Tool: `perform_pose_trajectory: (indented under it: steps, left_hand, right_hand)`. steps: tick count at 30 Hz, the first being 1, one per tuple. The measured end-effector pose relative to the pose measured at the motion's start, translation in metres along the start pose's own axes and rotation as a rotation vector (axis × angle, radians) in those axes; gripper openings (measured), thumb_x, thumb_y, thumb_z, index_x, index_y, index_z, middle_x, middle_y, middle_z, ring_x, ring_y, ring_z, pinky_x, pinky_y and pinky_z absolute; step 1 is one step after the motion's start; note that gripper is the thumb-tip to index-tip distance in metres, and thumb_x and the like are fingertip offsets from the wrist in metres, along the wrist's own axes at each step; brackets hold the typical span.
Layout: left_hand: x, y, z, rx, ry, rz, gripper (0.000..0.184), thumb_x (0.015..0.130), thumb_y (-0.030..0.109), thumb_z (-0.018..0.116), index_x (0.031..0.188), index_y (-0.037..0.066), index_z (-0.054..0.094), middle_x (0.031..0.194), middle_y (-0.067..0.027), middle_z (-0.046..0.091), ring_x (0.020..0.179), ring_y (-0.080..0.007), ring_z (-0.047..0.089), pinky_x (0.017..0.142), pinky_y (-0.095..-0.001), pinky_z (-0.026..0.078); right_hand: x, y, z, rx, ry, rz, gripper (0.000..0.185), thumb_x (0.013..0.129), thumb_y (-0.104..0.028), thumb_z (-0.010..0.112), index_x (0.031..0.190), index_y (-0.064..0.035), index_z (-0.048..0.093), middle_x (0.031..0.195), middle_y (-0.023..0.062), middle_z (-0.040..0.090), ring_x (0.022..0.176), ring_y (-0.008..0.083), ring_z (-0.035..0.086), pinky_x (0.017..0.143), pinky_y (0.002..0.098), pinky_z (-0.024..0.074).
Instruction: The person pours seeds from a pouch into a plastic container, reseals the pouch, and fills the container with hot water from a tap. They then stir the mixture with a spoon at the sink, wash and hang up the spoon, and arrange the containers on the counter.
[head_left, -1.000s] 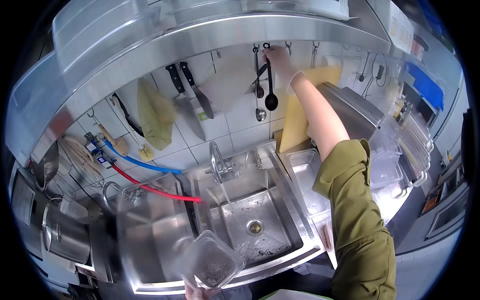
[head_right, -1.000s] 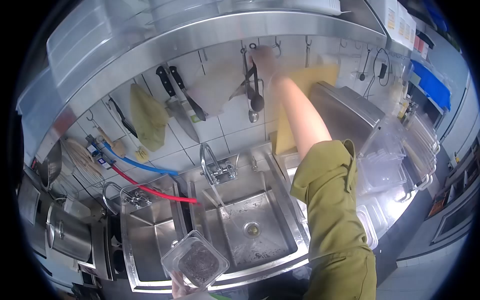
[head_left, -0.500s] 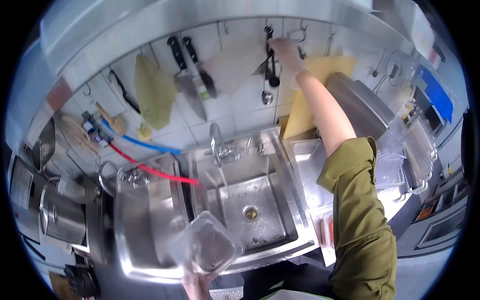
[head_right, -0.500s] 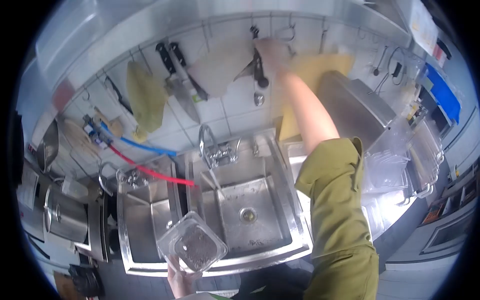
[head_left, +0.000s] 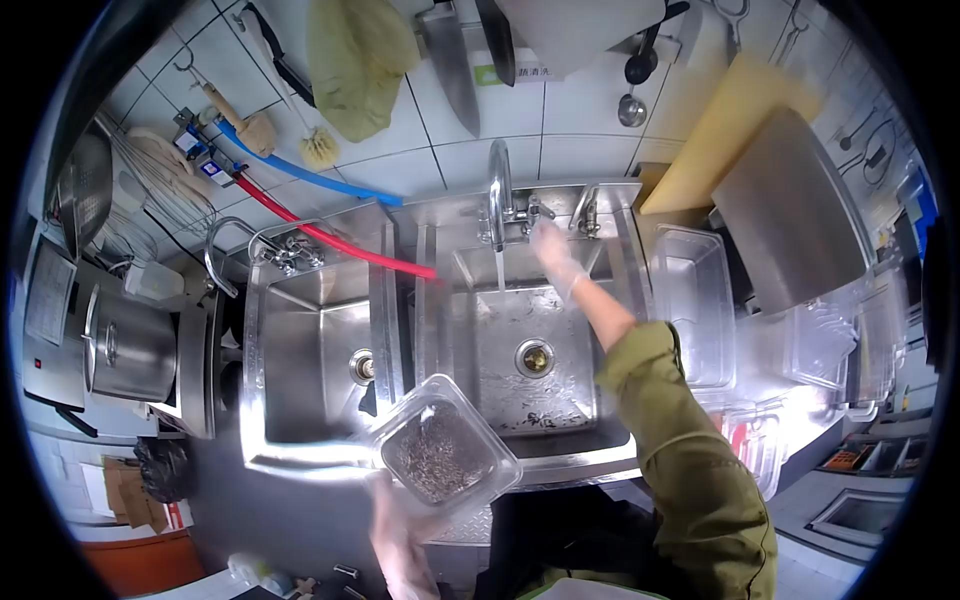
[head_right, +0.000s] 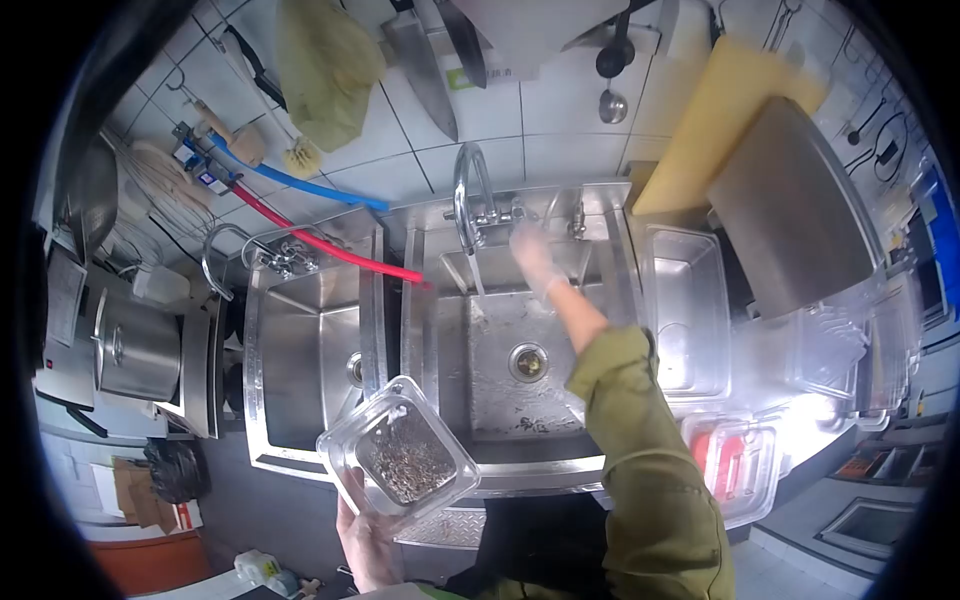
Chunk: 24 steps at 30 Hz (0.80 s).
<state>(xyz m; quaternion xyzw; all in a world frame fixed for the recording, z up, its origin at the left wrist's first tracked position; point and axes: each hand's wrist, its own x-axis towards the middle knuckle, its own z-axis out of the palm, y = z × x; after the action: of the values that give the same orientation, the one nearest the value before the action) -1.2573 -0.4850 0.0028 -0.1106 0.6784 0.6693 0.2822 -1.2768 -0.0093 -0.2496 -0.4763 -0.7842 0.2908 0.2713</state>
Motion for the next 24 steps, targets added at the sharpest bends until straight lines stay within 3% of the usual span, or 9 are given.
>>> perform_pose_trajectory:
  steps: [3, 6, 10, 12, 16, 17, 18, 21, 24]
  left_hand:
    - [0.012, -0.023, -0.036, 0.046, -0.129, 0.095, 0.081, 0.069, -0.001, 0.04, 0.149, 0.0, 0.027, 0.154, -0.0189, 0.028, 0.137, -0.0271, 0.039, 0.097, -0.0318, 0.049]
    - [0.007, -0.031, -0.057, 0.054, -0.148, 0.109, 0.078, 0.073, 0.004, 0.046, 0.149, 0.001, 0.028, 0.154, -0.0176, 0.029, 0.136, -0.0247, 0.039, 0.096, -0.0299, 0.048]
    - [0.004, -0.036, -0.085, 0.078, -0.241, 0.135, 0.075, 0.079, 0.013, 0.053, 0.149, 0.001, 0.028, 0.154, -0.0174, 0.029, 0.137, -0.0221, 0.038, 0.094, -0.0285, 0.049]
    - [0.007, -0.033, -0.088, 0.101, -0.303, 0.136, 0.074, 0.081, 0.014, 0.054, 0.149, 0.002, 0.028, 0.154, -0.0173, 0.028, 0.138, -0.0218, 0.037, 0.093, -0.0283, 0.049]
    - [0.023, -0.031, -0.075, 0.138, -0.384, 0.15, 0.074, 0.08, 0.011, 0.052, 0.15, 0.002, 0.027, 0.155, -0.0172, 0.027, 0.139, -0.0233, 0.035, 0.093, -0.0287, 0.049]
    - [0.027, -0.031, -0.074, 0.156, -0.405, 0.156, 0.074, 0.08, 0.01, 0.051, 0.15, 0.002, 0.027, 0.155, -0.0172, 0.027, 0.139, -0.0236, 0.034, 0.093, -0.0289, 0.049]
    - [0.027, -0.028, -0.074, 0.175, -0.413, 0.154, 0.074, 0.08, 0.01, 0.051, 0.15, 0.002, 0.027, 0.155, -0.0171, 0.027, 0.139, -0.024, 0.034, 0.093, -0.029, 0.049]
    - [0.025, -0.027, -0.08, 0.217, -0.438, 0.123, 0.075, 0.079, 0.007, 0.049, 0.15, 0.002, 0.026, 0.155, -0.0171, 0.026, 0.14, -0.0251, 0.033, 0.093, -0.0293, 0.049]
    - [0.02, -0.021, -0.085, 0.248, -0.483, 0.104, 0.075, 0.079, 0.005, 0.047, 0.15, 0.003, 0.025, 0.156, -0.017, 0.025, 0.141, -0.0262, 0.031, 0.092, -0.0297, 0.049]
  right_hand:
    - [0.022, -0.009, 0.008, -0.174, -0.04, 0.036, 0.027, 0.087, -0.014, 0.046, 0.101, -0.0016, 0.065, 0.099, 0.0241, 0.066, 0.095, 0.0421, 0.062, 0.083, 0.043, 0.0499]
    - [0.003, -0.022, -0.012, -0.388, -0.045, -0.132, 0.022, 0.083, -0.001, 0.047, 0.091, 0.0001, 0.068, 0.091, 0.0224, 0.067, 0.085, 0.0364, 0.067, 0.073, 0.0408, 0.0538]
    - [0.059, 0.003, 0.007, -0.399, -0.193, -0.125, 0.028, 0.085, -0.014, 0.046, 0.094, 0.0016, 0.068, 0.097, 0.0229, 0.067, 0.088, 0.0371, 0.067, 0.075, 0.0424, 0.0517]
    - [-0.009, -0.052, -0.067, 0.195, -0.05, 0.136, 0.04, 0.085, -0.028, 0.044, 0.097, 0.0026, 0.067, 0.099, 0.0227, 0.067, 0.091, 0.0377, 0.066, 0.078, 0.0459, 0.049]
    - [0.07, 0.027, -0.001, -0.646, -0.115, -0.374, 0.041, 0.087, -0.035, 0.047, 0.093, 0.0, 0.067, 0.093, 0.0198, 0.068, 0.085, 0.0352, 0.065, 0.077, 0.0443, 0.0492]
    - [0.073, 0.027, 0.003, -0.249, -0.122, -0.097, 0.037, 0.088, -0.032, 0.048, 0.094, -0.0011, 0.067, 0.094, 0.0196, 0.068, 0.085, 0.0348, 0.066, 0.078, 0.0449, 0.0498]
    - [0.062, 0.023, 0.004, -0.213, -0.124, -0.03, 0.032, 0.087, -0.027, 0.049, 0.093, -0.0021, 0.068, 0.096, 0.019, 0.068, 0.086, 0.0347, 0.066, 0.079, 0.0449, 0.0504]
    - [0.014, -0.004, -0.003, -0.664, -0.194, -0.212, 0.022, 0.084, -0.01, 0.051, 0.09, -0.005, 0.071, 0.1, 0.0174, 0.069, 0.091, 0.0343, 0.067, 0.081, 0.0451, 0.0523]
    - [-0.058, -0.026, -0.027, -0.091, 0.09, 0.079, 0.021, 0.081, -0.012, 0.053, 0.089, -0.0047, 0.071, 0.09, 0.0196, 0.068, 0.091, 0.0372, 0.065, 0.078, 0.044, 0.0523]
